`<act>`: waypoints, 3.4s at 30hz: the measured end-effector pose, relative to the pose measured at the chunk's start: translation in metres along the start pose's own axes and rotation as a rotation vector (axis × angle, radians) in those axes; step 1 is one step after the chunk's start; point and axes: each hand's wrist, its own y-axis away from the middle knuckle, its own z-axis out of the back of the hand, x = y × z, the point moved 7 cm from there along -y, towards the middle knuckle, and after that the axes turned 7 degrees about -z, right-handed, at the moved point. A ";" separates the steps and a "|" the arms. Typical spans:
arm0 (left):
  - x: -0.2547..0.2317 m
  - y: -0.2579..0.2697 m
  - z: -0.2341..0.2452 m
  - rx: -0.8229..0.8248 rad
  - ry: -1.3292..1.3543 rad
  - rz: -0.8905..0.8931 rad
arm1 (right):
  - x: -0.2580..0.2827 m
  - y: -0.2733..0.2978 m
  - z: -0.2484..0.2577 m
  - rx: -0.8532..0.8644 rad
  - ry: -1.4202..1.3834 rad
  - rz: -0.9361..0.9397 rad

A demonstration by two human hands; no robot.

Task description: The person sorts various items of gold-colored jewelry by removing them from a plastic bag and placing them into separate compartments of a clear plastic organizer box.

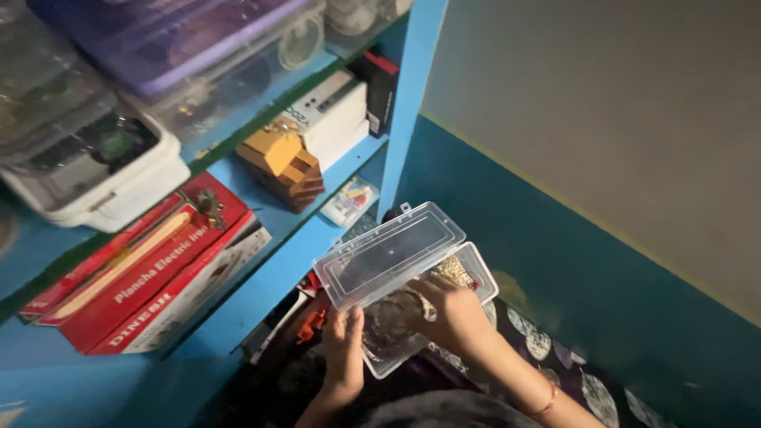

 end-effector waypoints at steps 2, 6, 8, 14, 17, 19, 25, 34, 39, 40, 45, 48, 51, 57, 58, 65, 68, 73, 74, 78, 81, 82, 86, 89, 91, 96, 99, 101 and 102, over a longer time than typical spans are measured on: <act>0.009 0.009 -0.010 0.012 0.021 -0.011 | 0.002 0.009 -0.006 -0.073 0.049 0.071; 0.013 0.019 -0.022 0.066 0.063 -0.018 | -0.005 0.026 -0.006 -0.209 0.099 0.110; 0.014 0.025 -0.026 0.062 0.071 0.024 | -0.020 0.034 -0.008 -0.192 0.060 0.002; 0.011 0.034 -0.031 0.071 0.043 0.087 | -0.072 0.061 0.025 -0.123 -0.971 -0.129; 0.007 0.040 -0.036 0.077 0.043 0.073 | -0.100 0.087 0.062 -0.291 -1.222 -0.274; 0.003 0.044 -0.041 0.076 0.050 0.060 | -0.104 0.100 0.086 -0.327 -1.263 -0.208; -0.004 0.060 -0.064 0.139 0.018 0.036 | -0.129 0.145 0.107 -0.537 -1.915 -0.128; 0.020 0.092 -0.091 0.149 0.114 0.073 | -0.123 0.183 0.113 -0.418 -0.905 0.143; 0.024 0.112 -0.109 0.194 -0.020 0.115 | -0.080 0.184 0.105 -0.162 -0.138 0.358; 0.023 0.115 -0.113 0.190 -0.021 0.118 | -0.079 0.183 0.103 -0.159 -0.141 0.357; 0.019 0.137 -0.140 0.246 -0.044 0.082 | -0.070 0.189 0.075 0.056 0.004 0.578; 0.020 0.148 -0.150 0.239 -0.105 0.093 | -0.075 0.188 0.060 0.153 0.096 0.600; 0.024 0.160 -0.163 0.235 -0.075 0.076 | -0.087 0.192 0.058 0.219 0.218 0.531; 0.043 0.180 -0.185 0.213 -0.025 0.098 | -0.109 0.213 0.047 0.311 0.460 0.471; 0.045 0.186 -0.189 0.217 -0.027 0.098 | -0.113 0.219 0.047 0.308 0.459 0.468; 0.054 0.209 -0.209 0.245 -0.016 -0.026 | -0.140 0.249 0.040 0.253 0.351 0.568; 0.058 0.213 -0.217 0.243 -0.032 -0.028 | -0.144 0.258 0.061 0.154 0.252 0.620; 0.065 0.215 -0.227 0.234 0.019 -0.013 | -0.174 0.279 0.119 0.085 0.131 0.475; 0.065 0.214 -0.228 0.224 0.004 -0.015 | -0.184 0.284 0.135 0.004 0.160 0.390; 0.063 0.216 -0.235 0.233 -0.017 0.007 | -0.218 0.287 0.160 -0.117 0.375 0.167; 0.064 0.219 -0.241 0.233 -0.048 0.050 | -0.226 0.282 0.153 -0.126 0.391 0.154; 0.064 0.218 -0.243 0.234 -0.048 0.049 | -0.227 0.281 0.150 -0.127 0.392 0.154; 0.065 0.217 -0.246 0.236 -0.105 0.050 | -0.222 0.278 0.130 -0.102 0.322 0.176; 0.060 0.217 -0.254 0.269 -0.114 -0.022 | -0.208 0.271 0.111 -0.133 0.301 0.208; 0.059 0.217 -0.257 0.278 -0.114 -0.053 | -0.200 0.265 0.106 -0.178 0.290 0.231; 0.051 0.218 -0.256 0.296 -0.361 -0.214 | -0.208 0.251 0.095 -0.242 0.347 0.067; 0.053 0.221 -0.256 0.308 -0.275 -0.150 | -0.217 0.250 0.087 -0.261 0.334 0.003; 0.052 0.222 -0.258 0.312 -0.249 -0.168 | -0.223 0.250 0.083 -0.268 0.312 0.009; 0.051 0.222 -0.260 0.318 -0.224 -0.186 | -0.226 0.251 0.082 -0.275 0.288 0.013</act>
